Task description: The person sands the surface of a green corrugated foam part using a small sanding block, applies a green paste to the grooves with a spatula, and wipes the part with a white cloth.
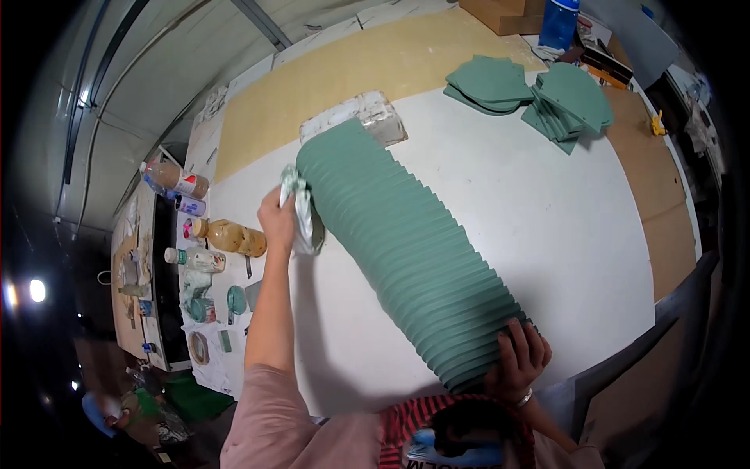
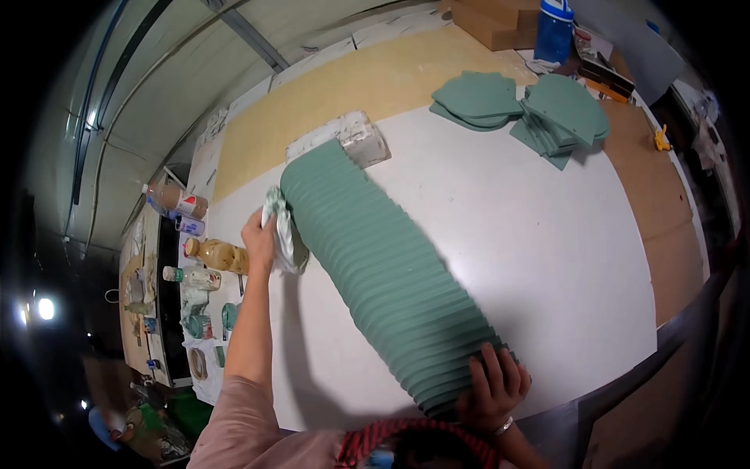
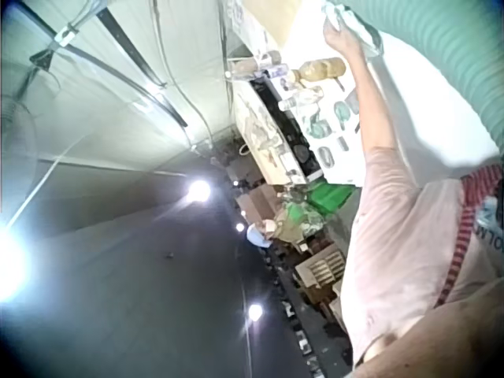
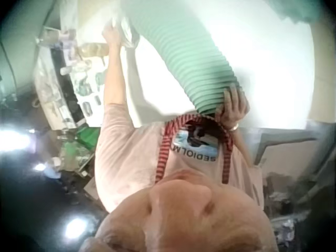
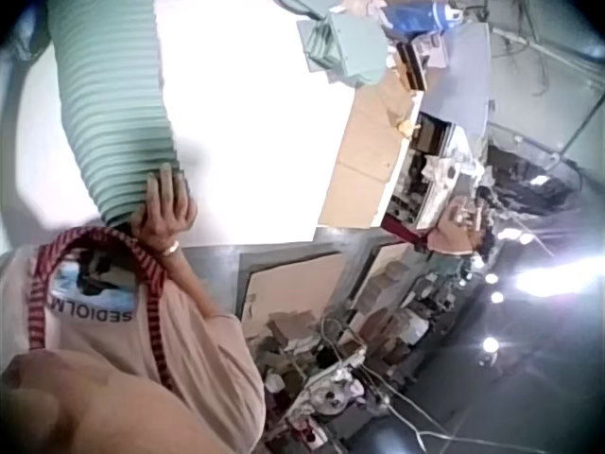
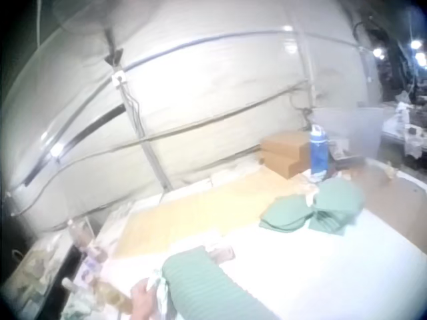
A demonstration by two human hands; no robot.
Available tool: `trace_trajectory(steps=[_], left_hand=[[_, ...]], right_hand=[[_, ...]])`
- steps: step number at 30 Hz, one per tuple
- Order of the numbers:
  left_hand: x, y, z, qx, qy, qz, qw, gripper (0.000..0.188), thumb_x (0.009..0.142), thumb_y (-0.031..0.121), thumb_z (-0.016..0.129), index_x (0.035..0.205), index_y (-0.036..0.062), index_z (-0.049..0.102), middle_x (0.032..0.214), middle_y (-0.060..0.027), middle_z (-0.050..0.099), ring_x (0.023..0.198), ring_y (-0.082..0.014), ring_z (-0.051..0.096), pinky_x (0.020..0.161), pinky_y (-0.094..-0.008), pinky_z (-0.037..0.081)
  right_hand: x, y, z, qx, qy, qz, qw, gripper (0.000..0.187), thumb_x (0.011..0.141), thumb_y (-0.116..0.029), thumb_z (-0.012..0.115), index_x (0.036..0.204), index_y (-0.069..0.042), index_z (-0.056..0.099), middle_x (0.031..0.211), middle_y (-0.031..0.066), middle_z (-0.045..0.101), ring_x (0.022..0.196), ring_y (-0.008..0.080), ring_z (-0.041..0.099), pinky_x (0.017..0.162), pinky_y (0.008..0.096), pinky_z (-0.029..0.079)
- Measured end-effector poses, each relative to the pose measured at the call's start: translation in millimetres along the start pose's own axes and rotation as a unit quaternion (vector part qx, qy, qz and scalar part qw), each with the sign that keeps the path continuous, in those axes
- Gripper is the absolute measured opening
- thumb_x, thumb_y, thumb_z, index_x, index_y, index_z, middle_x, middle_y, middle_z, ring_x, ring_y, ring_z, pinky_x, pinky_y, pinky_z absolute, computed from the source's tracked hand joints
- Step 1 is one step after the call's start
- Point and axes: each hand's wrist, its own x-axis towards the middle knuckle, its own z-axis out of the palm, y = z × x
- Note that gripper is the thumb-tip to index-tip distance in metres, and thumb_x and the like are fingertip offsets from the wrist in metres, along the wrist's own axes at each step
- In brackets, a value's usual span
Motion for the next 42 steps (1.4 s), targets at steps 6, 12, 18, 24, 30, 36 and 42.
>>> trace_trajectory(steps=[6, 12, 18, 24, 30, 36, 42], left_hand=[[12, 69, 62, 0.100, -0.008, 0.219, 0.971, 0.037, 0.090, 0.016, 0.066, 0.126, 0.0032, 0.066, 0.128, -0.0172, 0.066, 0.119, -0.0300, 0.061, 0.102, -0.0347, 0.046], [16, 58, 44, -0.005, 0.006, 0.001, 1.000, 0.037, 0.090, 0.008, 0.062, 0.126, -0.0012, 0.065, 0.131, -0.0188, 0.065, 0.123, -0.0290, 0.060, 0.107, -0.0342, 0.042], [33, 172, 142, -0.111, -0.200, 0.083, 0.970, 0.018, 0.091, 0.016, 0.065, 0.093, -0.0011, 0.071, 0.074, -0.0087, 0.069, 0.070, -0.0176, 0.061, 0.067, -0.0355, 0.048], [19, 202, 78, -0.509, -0.156, -0.126, 0.837, 0.019, 0.099, 0.013, 0.059, 0.107, -0.0025, 0.067, 0.092, -0.0073, 0.072, 0.076, -0.0132, 0.067, 0.069, -0.0292, 0.054], [16, 164, 4, -0.354, -0.085, 0.016, 0.931, 0.052, 0.096, 0.015, 0.064, 0.139, -0.0081, 0.049, 0.127, -0.0190, 0.063, 0.109, -0.0197, 0.065, 0.091, -0.0334, 0.052], [-26, 96, -11, -0.016, -0.108, -0.054, 0.993, 0.060, 0.087, 0.024, 0.075, 0.134, -0.0068, 0.054, 0.113, -0.0160, 0.069, 0.100, -0.0189, 0.067, 0.085, -0.0336, 0.052], [-34, 124, -74, -0.017, -0.062, -0.122, 0.990, 0.022, 0.089, 0.013, 0.072, 0.104, -0.0032, 0.071, 0.085, -0.0024, 0.072, 0.078, -0.0097, 0.066, 0.068, -0.0252, 0.050]], right_hand=[[-3, 9, -4, 0.002, -0.005, -0.007, 1.000, 0.046, 0.082, -0.030, 0.044, 0.113, -0.006, 0.068, 0.133, 0.0139, 0.063, 0.126, 0.0342, 0.052, 0.105, 0.0497, 0.032], [-3, 6, 1, -0.007, 0.002, -0.019, 1.000, 0.046, 0.081, -0.030, 0.045, 0.112, -0.007, 0.069, 0.133, 0.0145, 0.063, 0.125, 0.0340, 0.052, 0.106, 0.0492, 0.030], [-4, 6, 1, 0.001, 0.004, -0.021, 1.000, 0.045, 0.085, -0.032, 0.042, 0.110, -0.005, 0.068, 0.132, 0.0169, 0.063, 0.124, 0.0355, 0.053, 0.101, 0.0493, 0.034], [-6, 8, 5, -0.005, 0.013, -0.015, 1.000, 0.044, 0.082, -0.032, 0.044, 0.109, -0.009, 0.070, 0.130, 0.0137, 0.066, 0.123, 0.0332, 0.055, 0.102, 0.0478, 0.035], [-3, 7, 2, -0.006, 0.016, -0.003, 1.000, 0.044, 0.082, -0.032, 0.045, 0.108, -0.009, 0.071, 0.128, 0.0130, 0.066, 0.122, 0.0335, 0.055, 0.103, 0.0478, 0.035], [2, 5, -2, 0.018, 0.025, -0.012, 0.999, 0.043, 0.080, -0.026, 0.045, 0.110, -0.008, 0.071, 0.130, 0.0136, 0.065, 0.121, 0.0338, 0.056, 0.104, 0.0489, 0.035], [0, 4, -3, 0.016, 0.002, -0.003, 1.000, 0.044, 0.076, -0.021, 0.049, 0.112, -0.006, 0.069, 0.133, 0.0139, 0.063, 0.123, 0.0336, 0.055, 0.104, 0.0504, 0.035]])
